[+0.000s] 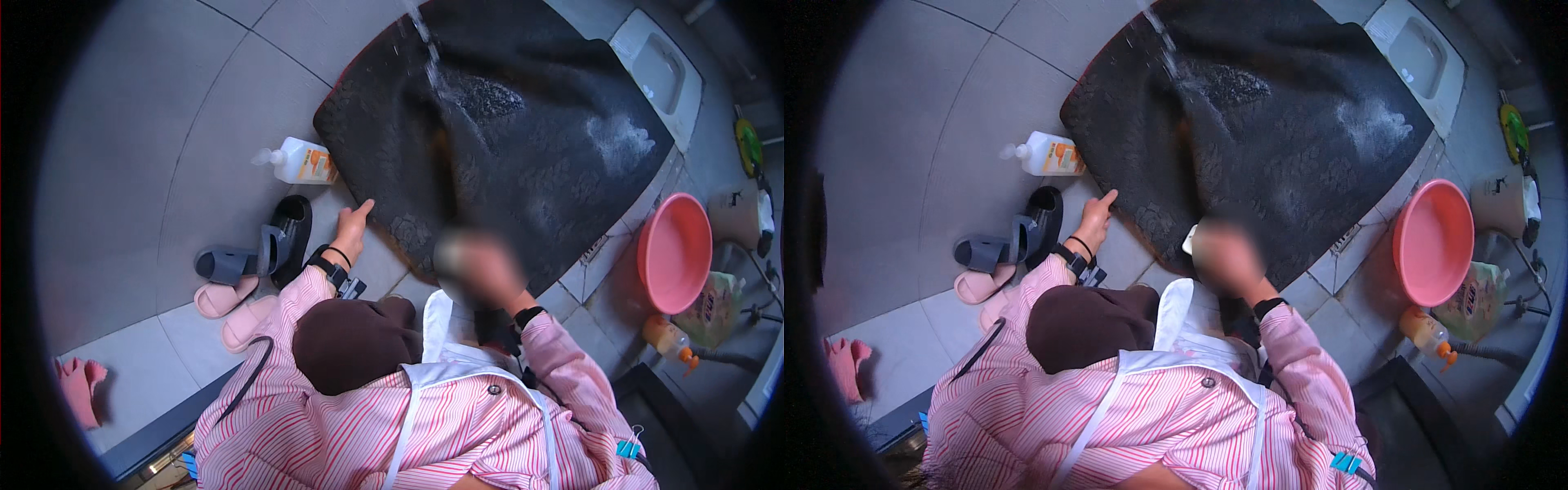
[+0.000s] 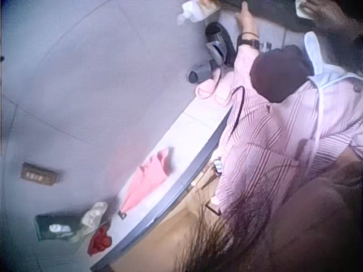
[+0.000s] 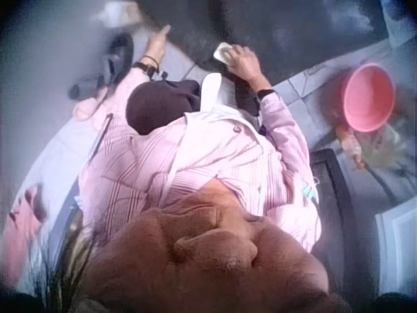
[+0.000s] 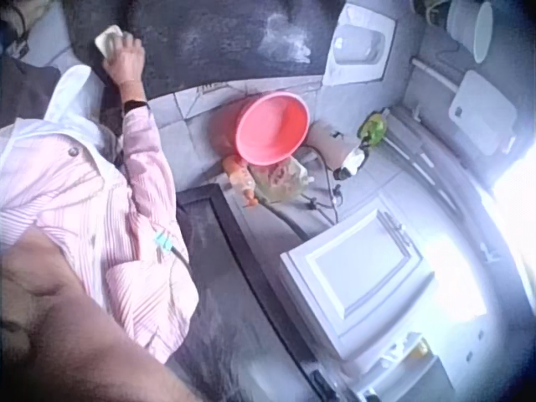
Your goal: The person scrubs a red decorative mat with a sponge, then flips it to scrub the black underside. They rinse the mat with a handheld shower head, pour water from a pink basin, and continue scrubbing both sides. The person folds and unfolds the mat during cleaning.
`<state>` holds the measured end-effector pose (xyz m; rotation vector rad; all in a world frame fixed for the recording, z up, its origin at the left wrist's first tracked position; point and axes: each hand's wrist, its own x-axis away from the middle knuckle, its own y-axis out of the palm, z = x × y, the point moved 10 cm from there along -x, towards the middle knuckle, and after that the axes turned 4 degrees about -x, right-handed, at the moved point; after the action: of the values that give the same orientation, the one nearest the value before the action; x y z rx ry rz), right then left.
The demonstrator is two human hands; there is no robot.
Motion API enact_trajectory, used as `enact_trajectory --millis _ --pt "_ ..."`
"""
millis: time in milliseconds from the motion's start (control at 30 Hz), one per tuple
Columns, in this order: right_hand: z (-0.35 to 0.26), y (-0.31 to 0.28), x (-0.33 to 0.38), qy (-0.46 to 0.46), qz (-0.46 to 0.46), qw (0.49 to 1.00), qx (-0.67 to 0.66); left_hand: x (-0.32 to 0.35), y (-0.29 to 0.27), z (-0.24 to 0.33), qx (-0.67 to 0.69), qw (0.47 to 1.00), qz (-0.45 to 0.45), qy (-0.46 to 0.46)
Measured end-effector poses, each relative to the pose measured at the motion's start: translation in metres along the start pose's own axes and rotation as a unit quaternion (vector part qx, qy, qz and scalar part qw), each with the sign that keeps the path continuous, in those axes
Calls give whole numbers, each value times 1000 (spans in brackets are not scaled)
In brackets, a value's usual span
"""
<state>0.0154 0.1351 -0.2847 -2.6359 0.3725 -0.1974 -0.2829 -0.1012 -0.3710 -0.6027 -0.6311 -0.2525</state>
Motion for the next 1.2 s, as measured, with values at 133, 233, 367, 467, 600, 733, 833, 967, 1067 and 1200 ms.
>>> enact_trajectory --millis 133,233,367,467,600,733,833,967,1067,1200 --pt "39 -31 17 85 15 994 -67 37 61 43 64 989 -125 -50" --pt "78 -46 22 68 39 993 -90 72 103 94 187 952 -241 -22" --pt "58 -48 19 75 -7 997 -27 95 126 152 229 902 -361 58" --pt "9 -67 12 -12 18 997 70 95 129 188 155 915 -342 149" --pt "-18 -88 8 -28 56 997 39 103 161 243 224 854 -426 199" --pt "-3 -91 10 56 21 998 7 105 216 263 314 806 -499 60" --pt "-6 -92 11 86 0 996 11 107 213 247 325 799 -504 35" --pt "-2 -88 14 103 -2 994 33 122 198 237 406 793 -455 11" --pt "-4 -81 12 108 -6 994 31 132 191 237 432 784 -446 0" --pt "-7 -84 20 129 9 991 28 140 221 265 364 781 -505 48"
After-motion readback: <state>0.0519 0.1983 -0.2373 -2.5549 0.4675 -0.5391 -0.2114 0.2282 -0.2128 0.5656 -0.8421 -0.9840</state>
